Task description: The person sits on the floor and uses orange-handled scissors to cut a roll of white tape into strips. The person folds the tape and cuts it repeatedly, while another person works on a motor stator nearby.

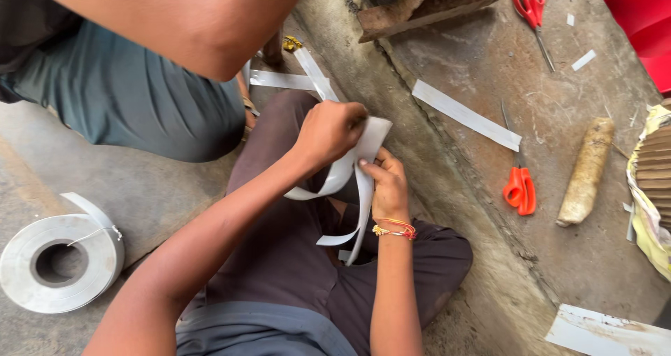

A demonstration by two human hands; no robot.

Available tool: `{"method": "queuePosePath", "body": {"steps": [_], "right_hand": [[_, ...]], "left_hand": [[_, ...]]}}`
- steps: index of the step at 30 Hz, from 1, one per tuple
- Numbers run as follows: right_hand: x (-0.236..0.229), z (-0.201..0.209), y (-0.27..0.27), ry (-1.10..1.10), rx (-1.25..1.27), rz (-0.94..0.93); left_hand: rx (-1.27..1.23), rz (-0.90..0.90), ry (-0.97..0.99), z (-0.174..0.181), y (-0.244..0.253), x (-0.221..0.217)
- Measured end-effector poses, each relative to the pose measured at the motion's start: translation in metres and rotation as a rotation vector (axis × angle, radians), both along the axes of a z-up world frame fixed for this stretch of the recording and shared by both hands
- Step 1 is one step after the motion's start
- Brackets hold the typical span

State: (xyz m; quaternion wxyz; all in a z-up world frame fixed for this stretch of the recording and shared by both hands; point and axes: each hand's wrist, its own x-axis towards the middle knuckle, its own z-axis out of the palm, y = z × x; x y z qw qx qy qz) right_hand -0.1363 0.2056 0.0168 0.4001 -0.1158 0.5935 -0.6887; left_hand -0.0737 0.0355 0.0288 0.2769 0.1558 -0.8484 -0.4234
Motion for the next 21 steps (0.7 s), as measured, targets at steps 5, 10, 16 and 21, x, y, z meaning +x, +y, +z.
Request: {"method": "queuePosePath", "body": {"steps": [5,10,16,21], "right_hand": [[-0.014,-0.002,0.031,-0.032,-0.082,-0.200],[-0.029,-0.016,0.073,-0.093,-0.100,-0.230],[-0.064,-0.071,0.104,0.012,-0.074,-0.385],[-0.080,-0.099,0.116,-0.056,-0.014,-0.428]], "left_hand": [[0.026,-0.046,0.082,0.018,0.010,-0.011],[0.159,-0.054,0.216,-0.010,0.007,-0.035],[0.760,0.344,0.046,-0.099,0.017,-0.081],[1.362,-0.004,0.054,-0.146,0.038,-0.091]]}}
